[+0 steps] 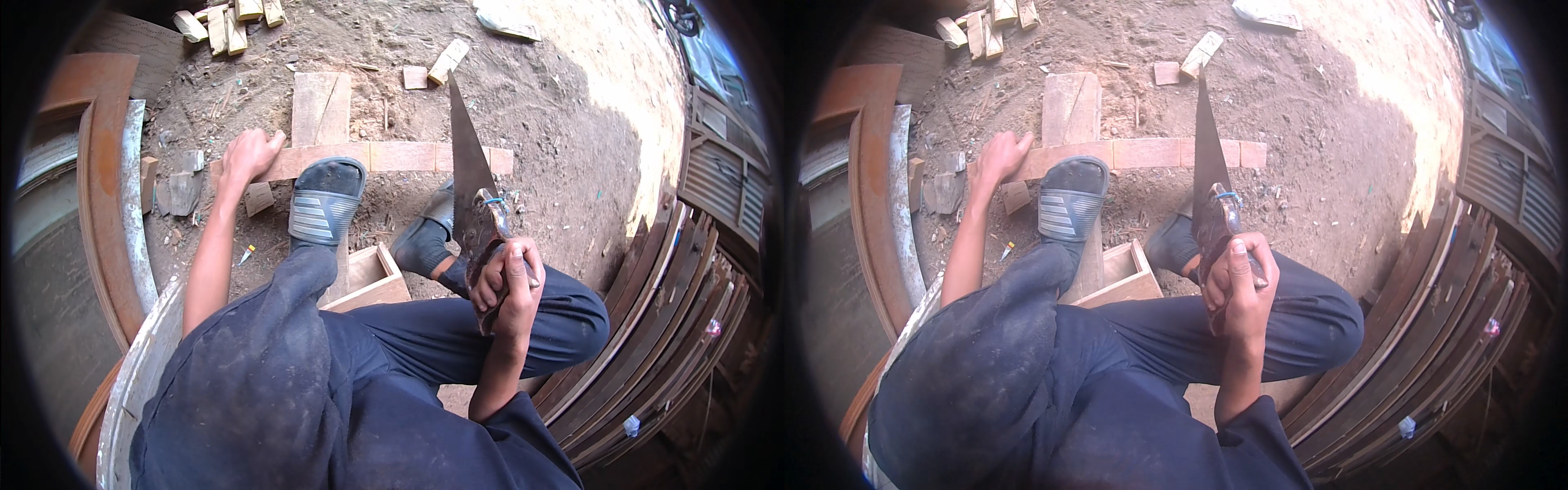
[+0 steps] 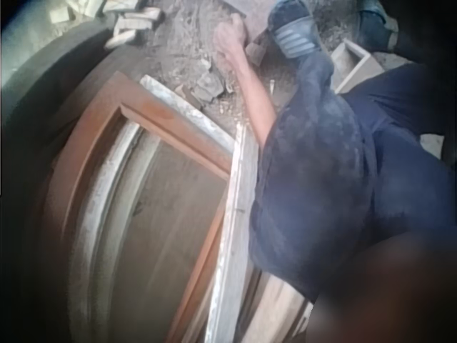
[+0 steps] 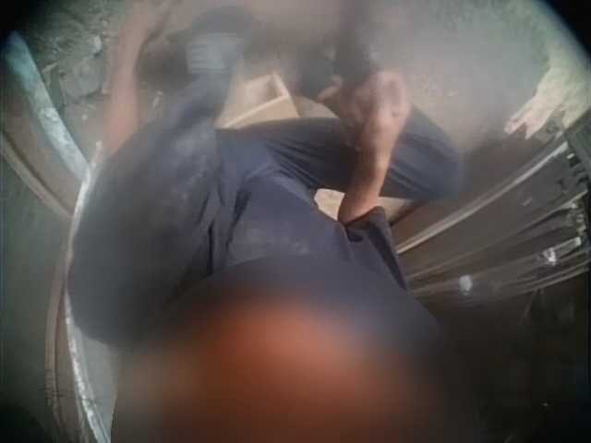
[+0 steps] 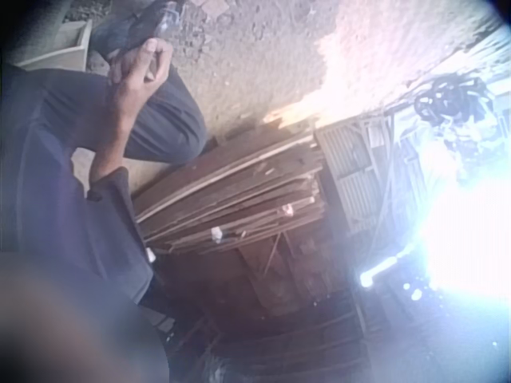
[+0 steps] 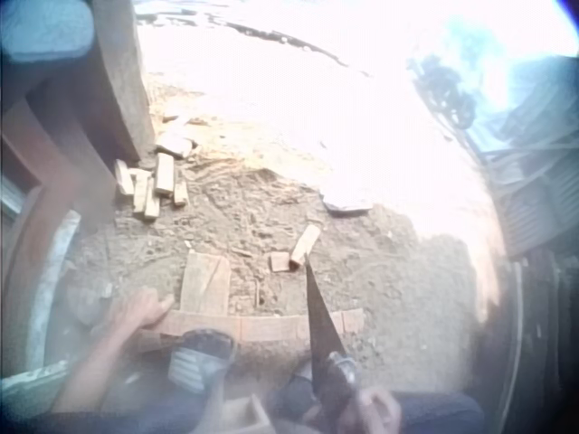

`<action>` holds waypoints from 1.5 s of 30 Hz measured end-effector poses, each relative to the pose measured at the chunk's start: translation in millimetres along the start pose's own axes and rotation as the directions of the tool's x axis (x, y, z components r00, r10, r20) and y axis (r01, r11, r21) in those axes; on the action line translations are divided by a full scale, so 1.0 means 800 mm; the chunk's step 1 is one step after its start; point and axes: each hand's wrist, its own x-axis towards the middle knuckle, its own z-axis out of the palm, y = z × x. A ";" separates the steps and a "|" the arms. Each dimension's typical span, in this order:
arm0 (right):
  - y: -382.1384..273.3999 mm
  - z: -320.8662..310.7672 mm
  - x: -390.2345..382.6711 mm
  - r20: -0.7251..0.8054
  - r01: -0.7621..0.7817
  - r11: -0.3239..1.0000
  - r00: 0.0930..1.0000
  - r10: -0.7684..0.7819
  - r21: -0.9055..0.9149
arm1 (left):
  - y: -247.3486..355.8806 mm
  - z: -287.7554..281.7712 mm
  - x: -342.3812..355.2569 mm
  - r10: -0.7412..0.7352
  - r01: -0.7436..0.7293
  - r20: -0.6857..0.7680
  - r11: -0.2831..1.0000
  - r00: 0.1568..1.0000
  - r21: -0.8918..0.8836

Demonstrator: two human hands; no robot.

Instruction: The person sits on the ground and uses a hand saw to cut a small wooden plank resting on a support. The person holds the wood with the left hand and saws with the right hand, producing small cut pieces that accumulate nearby.

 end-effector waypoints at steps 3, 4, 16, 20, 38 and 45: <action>-0.007 0.001 0.003 -0.062 -0.008 0.993 0.998 0.015 0.118 | -0.001 0.001 0.002 -0.006 0.006 0.002 1.000 1.000 0.002; -0.007 0.000 0.004 -0.067 -0.008 0.993 0.998 0.016 0.120 | -0.001 0.002 0.002 -0.002 0.002 -0.002 1.000 1.000 0.002; -0.009 0.006 0.021 -0.032 0.021 0.999 0.999 -0.020 0.043 | -0.002 0.004 0.000 0.021 -0.022 -0.034 1.000 0.999 -0.022; 0.010 0.005 0.023 -0.067 0.302 0.948 0.949 -0.309 -0.099 | -0.002 0.005 0.005 -0.009 0.009 -0.007 1.000 1.000 -0.008; -0.013 0.030 0.040 -0.047 0.084 0.990 0.995 -0.090 -0.116 | 0.021 -0.005 0.005 0.138 -0.207 -0.237 0.933 0.962 -0.296; -0.035 0.049 0.037 -0.106 0.017 0.889 0.992 -0.074 -0.458 | 0.184 0.017 0.110 0.534 -0.575 -0.241 0.804 0.810 -0.151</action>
